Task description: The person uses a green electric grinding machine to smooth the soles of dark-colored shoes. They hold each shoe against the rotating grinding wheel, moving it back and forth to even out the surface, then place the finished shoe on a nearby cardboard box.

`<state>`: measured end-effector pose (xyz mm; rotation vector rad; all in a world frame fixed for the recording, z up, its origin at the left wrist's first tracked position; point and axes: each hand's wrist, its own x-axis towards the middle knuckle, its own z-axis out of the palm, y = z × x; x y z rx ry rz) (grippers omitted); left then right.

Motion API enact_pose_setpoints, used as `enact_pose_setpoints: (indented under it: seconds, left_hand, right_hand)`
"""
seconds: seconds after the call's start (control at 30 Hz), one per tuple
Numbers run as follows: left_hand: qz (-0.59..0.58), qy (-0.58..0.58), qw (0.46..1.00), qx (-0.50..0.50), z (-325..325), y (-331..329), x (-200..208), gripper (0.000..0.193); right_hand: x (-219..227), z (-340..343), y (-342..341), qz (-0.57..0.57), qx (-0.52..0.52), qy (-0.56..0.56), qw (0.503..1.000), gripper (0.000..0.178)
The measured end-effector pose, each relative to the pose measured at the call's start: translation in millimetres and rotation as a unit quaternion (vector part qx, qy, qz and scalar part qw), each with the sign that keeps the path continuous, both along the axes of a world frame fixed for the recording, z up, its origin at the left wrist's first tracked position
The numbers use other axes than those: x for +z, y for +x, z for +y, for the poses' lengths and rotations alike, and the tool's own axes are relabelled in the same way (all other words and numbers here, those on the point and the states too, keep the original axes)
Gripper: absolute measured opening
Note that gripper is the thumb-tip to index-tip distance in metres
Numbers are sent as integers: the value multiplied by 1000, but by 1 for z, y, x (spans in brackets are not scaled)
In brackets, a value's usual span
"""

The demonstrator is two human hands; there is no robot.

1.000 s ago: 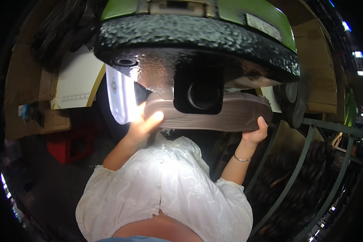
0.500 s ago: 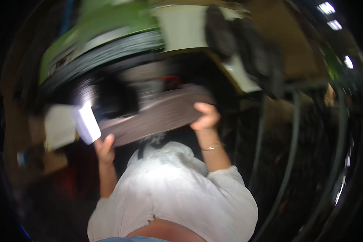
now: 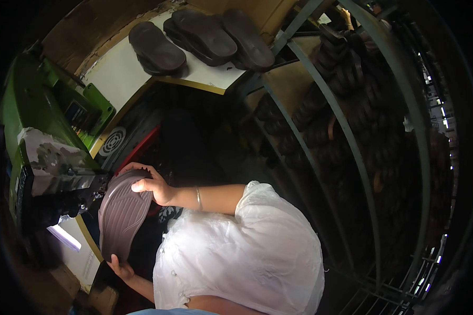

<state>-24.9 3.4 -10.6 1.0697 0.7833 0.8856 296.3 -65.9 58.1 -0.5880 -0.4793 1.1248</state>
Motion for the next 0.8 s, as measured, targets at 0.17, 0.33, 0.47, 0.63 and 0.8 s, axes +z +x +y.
enact_pose_setpoints:
  seconds: [0.17, 0.33, 0.47, 0.63, 0.8]
  left_hand:
    - [69, -83, 994, -27, -3, 12, -17, 62]
    - [217, -15, 957, -193, -17, 66, -32, 34]
    - [280, 189, 922, -192, -32, 158, 18, 28]
    - [86, 156, 982, -70, -12, 200, 84, 22]
    - [78, 124, 989, -13, -18, 203, 92, 26]
  right_hand:
    - [7, 3, 11, -177, 2, -23, 984, 57]
    - [22, 22, 19, -184, 92, -45, 978, 62]
    - [41, 41, 37, -426, 157, -80, 887, 54]
    - [63, 34, 49, -474, 133, -58, 869, 50]
    - [25, -6, 56, -379, 241, -89, 889, 52]
